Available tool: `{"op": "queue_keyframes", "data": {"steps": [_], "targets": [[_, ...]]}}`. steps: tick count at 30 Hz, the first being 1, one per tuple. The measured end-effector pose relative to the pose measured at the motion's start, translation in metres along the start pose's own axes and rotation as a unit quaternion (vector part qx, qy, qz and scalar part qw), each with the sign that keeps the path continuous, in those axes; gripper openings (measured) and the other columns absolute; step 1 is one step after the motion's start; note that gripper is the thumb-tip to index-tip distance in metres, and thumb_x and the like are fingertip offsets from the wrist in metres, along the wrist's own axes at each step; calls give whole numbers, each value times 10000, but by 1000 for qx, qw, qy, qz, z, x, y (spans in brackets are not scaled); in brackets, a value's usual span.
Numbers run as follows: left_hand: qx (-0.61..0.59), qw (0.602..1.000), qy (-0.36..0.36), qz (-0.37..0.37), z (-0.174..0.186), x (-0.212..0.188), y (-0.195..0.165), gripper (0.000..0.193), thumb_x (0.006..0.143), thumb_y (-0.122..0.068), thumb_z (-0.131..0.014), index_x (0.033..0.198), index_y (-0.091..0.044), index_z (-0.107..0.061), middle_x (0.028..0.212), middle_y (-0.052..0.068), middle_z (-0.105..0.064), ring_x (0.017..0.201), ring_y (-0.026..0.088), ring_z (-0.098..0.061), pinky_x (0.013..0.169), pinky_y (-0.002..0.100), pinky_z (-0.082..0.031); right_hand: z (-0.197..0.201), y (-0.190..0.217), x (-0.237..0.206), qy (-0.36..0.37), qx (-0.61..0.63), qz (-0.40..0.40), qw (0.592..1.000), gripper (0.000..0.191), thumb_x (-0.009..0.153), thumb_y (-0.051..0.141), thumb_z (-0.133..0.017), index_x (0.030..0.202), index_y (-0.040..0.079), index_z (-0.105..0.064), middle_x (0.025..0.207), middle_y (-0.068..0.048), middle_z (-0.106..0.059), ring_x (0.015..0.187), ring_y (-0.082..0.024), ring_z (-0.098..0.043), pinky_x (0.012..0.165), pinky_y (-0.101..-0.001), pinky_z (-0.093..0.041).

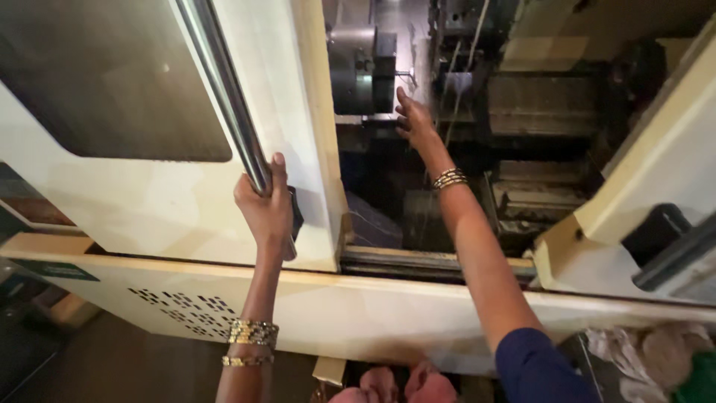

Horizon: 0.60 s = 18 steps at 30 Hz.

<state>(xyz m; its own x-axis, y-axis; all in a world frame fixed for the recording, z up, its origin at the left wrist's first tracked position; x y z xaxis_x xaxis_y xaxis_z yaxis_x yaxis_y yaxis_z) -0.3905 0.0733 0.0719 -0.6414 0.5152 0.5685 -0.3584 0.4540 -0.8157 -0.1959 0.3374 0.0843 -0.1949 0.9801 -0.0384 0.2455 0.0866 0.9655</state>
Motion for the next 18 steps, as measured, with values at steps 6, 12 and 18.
{"op": "queue_keyframes", "data": {"steps": [6, 12, 18], "targets": [[-7, 999, -5, 31, -2, 0, 2, 492, 1009, -333, -713, 701, -97, -409, 563, -65, -387, 500, 31, -353, 443, 272, -279, -19, 10, 24, -56, 84, 14, 995, 755, 774, 606, -776, 1400, 219, -610, 1309, -19, -628, 1268, -250, -517, 1080, -556, -368], [4, 1000, -2, -10, -1, 1, 3, 456, 1029, -307, -700, 703, -102, -454, 582, -70, -395, 525, 25, -358, 463, 259, -294, -10, 9, 36, -56, 73, 69, 993, 644, 842, 546, -810, 1371, 209, -664, 1160, 32, -638, 1115, -222, -489, 966, -567, -298], [-16, 999, -10, -26, -2, 1, 6, 489, 1039, -286, -710, 708, -80, -414, 603, -67, -383, 552, 33, -338, 485, 264, -279, -10, 7, 35, -162, 261, 135, 942, 715, 914, 641, -676, 1423, 138, -653, 1249, -130, -710, 966, -255, -522, 819, -509, -322]]}}
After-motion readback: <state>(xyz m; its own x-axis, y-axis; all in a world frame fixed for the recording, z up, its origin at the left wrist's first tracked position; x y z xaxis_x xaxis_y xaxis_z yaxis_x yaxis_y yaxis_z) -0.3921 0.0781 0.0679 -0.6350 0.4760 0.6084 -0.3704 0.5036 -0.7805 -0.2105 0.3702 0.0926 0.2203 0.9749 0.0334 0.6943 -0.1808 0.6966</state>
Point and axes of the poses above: each hand's wrist, its own x-axis towards the middle knuckle, its own z-axis out of the back of the hand, y = z × x, the point moved 1 cm from there along x, towards the middle knuckle
